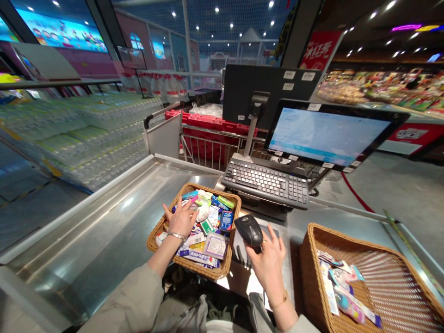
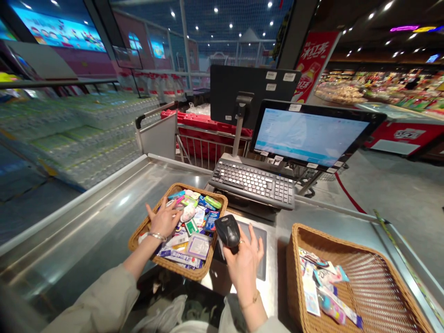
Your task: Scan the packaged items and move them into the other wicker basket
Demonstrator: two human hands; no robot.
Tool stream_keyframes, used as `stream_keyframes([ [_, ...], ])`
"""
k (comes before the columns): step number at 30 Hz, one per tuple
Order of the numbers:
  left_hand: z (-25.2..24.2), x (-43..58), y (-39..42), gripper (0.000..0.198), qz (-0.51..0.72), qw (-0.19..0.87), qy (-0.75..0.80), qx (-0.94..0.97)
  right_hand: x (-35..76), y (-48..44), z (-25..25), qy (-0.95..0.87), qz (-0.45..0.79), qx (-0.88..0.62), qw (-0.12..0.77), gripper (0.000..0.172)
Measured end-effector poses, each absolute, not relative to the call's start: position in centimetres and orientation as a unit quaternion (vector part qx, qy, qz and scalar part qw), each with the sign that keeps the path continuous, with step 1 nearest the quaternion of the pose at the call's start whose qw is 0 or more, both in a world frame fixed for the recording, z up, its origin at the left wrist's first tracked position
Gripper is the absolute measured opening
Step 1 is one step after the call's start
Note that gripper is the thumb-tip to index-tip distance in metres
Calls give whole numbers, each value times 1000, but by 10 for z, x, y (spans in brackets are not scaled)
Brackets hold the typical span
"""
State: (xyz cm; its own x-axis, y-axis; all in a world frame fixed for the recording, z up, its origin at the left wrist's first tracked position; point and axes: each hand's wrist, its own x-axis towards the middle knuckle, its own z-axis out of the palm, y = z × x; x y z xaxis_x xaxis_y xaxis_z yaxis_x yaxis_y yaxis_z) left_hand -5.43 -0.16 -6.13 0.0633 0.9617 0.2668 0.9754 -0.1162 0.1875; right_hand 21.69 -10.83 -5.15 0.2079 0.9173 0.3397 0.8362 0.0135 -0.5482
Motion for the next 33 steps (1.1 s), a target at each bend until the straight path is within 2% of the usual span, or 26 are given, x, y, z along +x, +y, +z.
stream_keyframes([
  [7,-63,-57,-4,33,-150,26,-675,-722,220,-109,-52,-623,52,-702,341,21],
  [11,-46,-69,20,56,-81,-6,-598,-797,220,-108,-53,-626,54,-701,339,21],
  [20,-25,-70,97,74,109,-80,-418,-898,220,-108,-55,-631,52,-698,335,24],
  [23,-27,-67,102,80,110,-99,-390,-909,223,-109,-56,-631,43,-698,336,26],
  [29,-30,-59,95,67,69,-130,-361,-921,226,-109,-57,-627,43,-702,334,27],
  [33,-27,-62,92,70,66,-128,-360,-922,227,-108,-56,-623,48,-706,333,28],
])
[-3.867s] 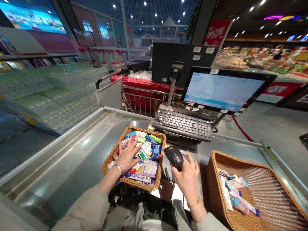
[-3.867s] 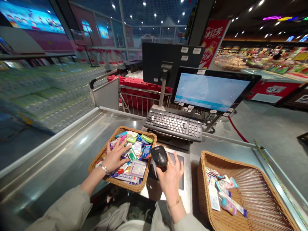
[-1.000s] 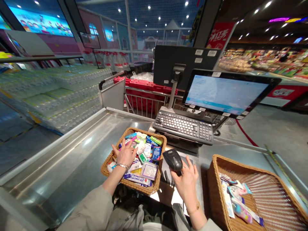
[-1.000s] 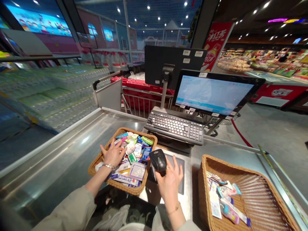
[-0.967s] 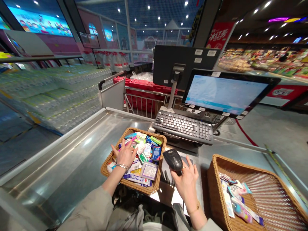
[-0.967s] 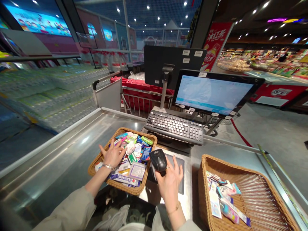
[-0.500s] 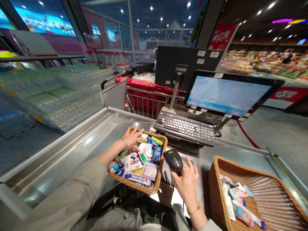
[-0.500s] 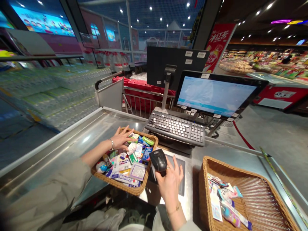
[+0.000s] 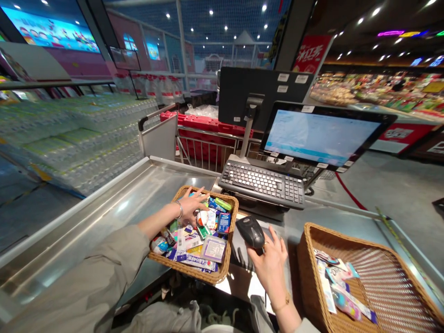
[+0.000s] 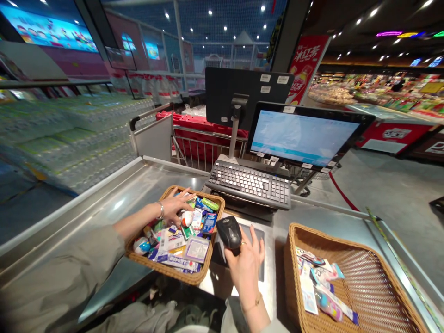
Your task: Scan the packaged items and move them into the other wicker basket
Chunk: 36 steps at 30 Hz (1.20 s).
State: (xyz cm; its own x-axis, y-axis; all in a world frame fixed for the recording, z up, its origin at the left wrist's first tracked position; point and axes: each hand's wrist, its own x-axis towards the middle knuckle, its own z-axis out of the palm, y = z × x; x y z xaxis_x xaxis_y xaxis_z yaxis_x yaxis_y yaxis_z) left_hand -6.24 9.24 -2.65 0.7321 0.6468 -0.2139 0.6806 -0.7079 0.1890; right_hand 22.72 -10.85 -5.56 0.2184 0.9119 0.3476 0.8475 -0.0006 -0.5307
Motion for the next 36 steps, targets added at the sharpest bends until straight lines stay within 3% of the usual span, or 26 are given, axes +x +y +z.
stream_keyframes([
  [4,-25,-74,83,67,-55,166,394,902,229,-109,-55,-612,57,-713,336,30],
  [10,-32,-77,62,34,-6,191,466,864,229,-109,-55,-612,50,-712,341,32],
  [19,-39,-71,52,53,-6,188,455,870,224,-107,-57,-622,47,-705,337,29],
  [36,-39,-44,38,45,95,94,422,897,231,-112,-56,-614,27,-713,337,28],
])
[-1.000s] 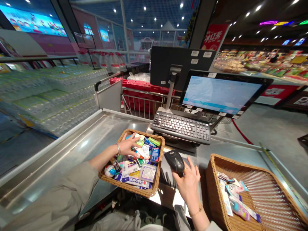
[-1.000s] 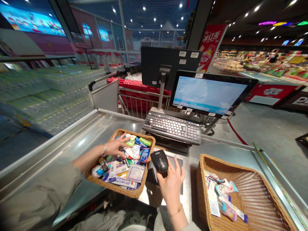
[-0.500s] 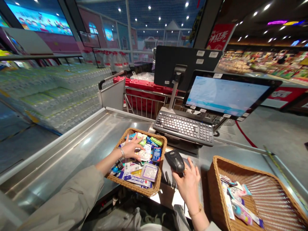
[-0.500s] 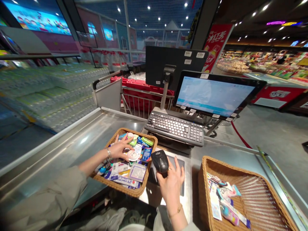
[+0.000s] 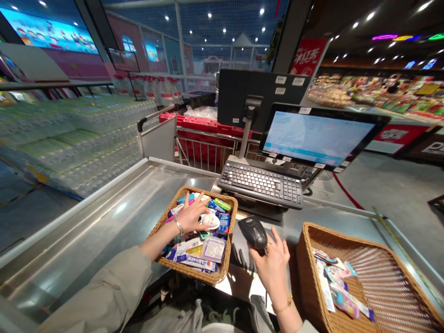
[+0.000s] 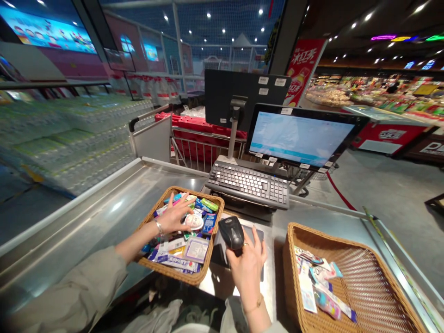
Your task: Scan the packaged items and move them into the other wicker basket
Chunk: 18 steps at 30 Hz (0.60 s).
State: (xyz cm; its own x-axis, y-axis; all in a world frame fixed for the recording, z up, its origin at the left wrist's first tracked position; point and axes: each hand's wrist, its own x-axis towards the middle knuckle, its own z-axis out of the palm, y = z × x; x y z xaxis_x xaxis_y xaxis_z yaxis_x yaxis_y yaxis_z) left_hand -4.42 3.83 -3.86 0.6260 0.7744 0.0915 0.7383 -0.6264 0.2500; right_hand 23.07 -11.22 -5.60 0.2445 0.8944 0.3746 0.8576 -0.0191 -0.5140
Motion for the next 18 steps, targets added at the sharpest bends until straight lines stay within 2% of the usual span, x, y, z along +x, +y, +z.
stream_keyframes([
  [11,-15,8,45,44,146,29,386,910,247,-119,-51,-598,-11,-712,368,25],
  [18,-13,34,51,42,175,10,363,915,257,-123,-46,-597,-51,-718,355,24],
])
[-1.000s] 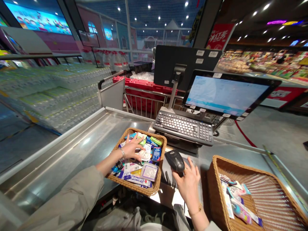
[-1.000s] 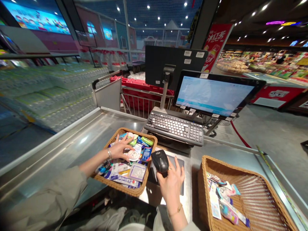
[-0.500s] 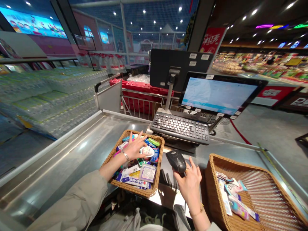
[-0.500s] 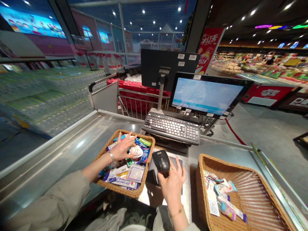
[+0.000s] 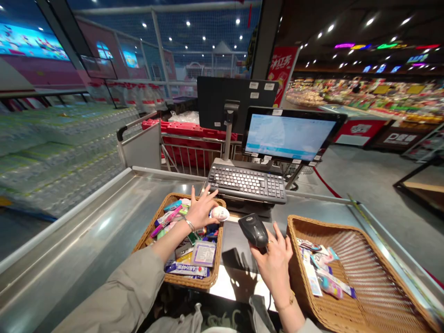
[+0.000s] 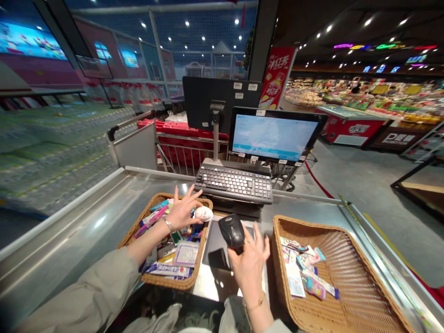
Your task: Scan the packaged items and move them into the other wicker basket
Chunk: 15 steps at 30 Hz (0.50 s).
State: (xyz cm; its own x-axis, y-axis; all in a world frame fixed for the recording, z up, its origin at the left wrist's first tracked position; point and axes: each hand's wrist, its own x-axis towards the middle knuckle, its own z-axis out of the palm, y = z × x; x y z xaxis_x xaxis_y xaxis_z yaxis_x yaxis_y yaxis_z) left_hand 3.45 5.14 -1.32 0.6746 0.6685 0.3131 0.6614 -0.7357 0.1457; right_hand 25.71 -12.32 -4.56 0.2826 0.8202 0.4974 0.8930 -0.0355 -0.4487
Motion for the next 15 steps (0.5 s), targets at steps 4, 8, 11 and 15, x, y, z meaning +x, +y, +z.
stream_keyframes([
  [4,-11,49,54,39,189,11,353,916,264,-123,-43,-597,-82,-713,357,30],
  [8,-8,62,55,39,202,11,342,918,270,-123,-38,-605,-94,-709,349,31],
  [11,-6,71,56,38,207,11,336,919,274,-124,-34,-615,-91,-707,337,30],
  [15,-5,80,58,36,212,8,323,922,277,-125,-29,-621,-83,-708,327,22],
])
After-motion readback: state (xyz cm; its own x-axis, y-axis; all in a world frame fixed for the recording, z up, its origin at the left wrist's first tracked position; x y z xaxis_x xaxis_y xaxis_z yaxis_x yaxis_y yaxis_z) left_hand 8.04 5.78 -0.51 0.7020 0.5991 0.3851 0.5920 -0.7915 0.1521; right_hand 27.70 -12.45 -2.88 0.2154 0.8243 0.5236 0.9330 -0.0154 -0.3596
